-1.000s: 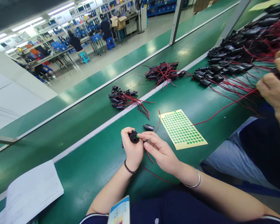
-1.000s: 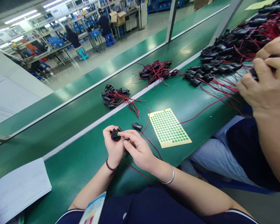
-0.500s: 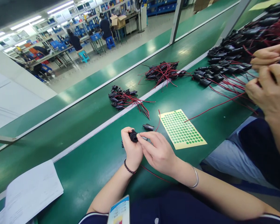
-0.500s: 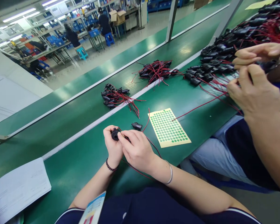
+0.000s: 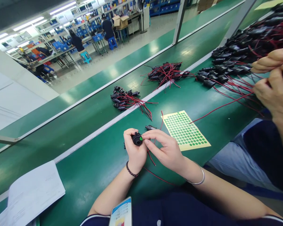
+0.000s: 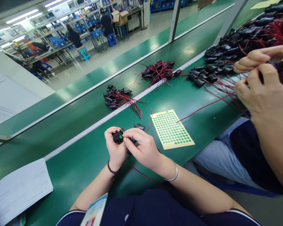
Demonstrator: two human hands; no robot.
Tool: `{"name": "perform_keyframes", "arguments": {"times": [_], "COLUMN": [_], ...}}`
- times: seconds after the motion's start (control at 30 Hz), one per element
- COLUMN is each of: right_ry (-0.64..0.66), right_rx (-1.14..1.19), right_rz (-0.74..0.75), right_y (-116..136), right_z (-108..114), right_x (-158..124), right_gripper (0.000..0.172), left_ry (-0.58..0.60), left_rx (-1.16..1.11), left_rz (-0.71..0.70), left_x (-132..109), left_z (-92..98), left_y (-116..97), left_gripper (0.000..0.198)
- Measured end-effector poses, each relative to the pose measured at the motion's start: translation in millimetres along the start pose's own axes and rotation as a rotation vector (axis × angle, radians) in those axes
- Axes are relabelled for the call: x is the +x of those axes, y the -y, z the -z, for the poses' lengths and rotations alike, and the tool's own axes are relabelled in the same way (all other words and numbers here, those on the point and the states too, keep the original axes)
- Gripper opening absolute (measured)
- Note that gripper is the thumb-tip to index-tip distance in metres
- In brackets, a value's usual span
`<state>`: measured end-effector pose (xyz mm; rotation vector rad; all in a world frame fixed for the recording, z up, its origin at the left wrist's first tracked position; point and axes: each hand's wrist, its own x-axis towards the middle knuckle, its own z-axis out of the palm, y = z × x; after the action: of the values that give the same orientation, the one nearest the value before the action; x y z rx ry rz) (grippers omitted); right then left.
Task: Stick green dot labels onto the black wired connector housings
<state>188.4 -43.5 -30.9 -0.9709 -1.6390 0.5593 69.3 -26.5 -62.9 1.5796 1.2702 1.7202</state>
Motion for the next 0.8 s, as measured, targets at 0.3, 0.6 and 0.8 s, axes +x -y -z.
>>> {"name": "perform_keyframes", "arguments": {"times": [0.3,0.6,0.8], "right_ry": [-0.004,0.124,0.134], "right_rx": [-0.028,-0.017,0.016], "right_rz": [0.012,-0.017,-0.048], "right_y": [2,2,3], "right_z": [1,15,13], "right_x": [4,10,10], "right_gripper": [0.013,0.014,0.016], "left_ry": [-0.038,-0.009,-0.012], "left_rx": [0.125,0.199,0.201], "left_rz": [-0.247,-0.401,-0.453], "left_x": [1,2,3], "left_z": [-0.3,0.5,0.8], "left_y": [3,8,10], "left_gripper": [0.023,0.019,0.019]}}
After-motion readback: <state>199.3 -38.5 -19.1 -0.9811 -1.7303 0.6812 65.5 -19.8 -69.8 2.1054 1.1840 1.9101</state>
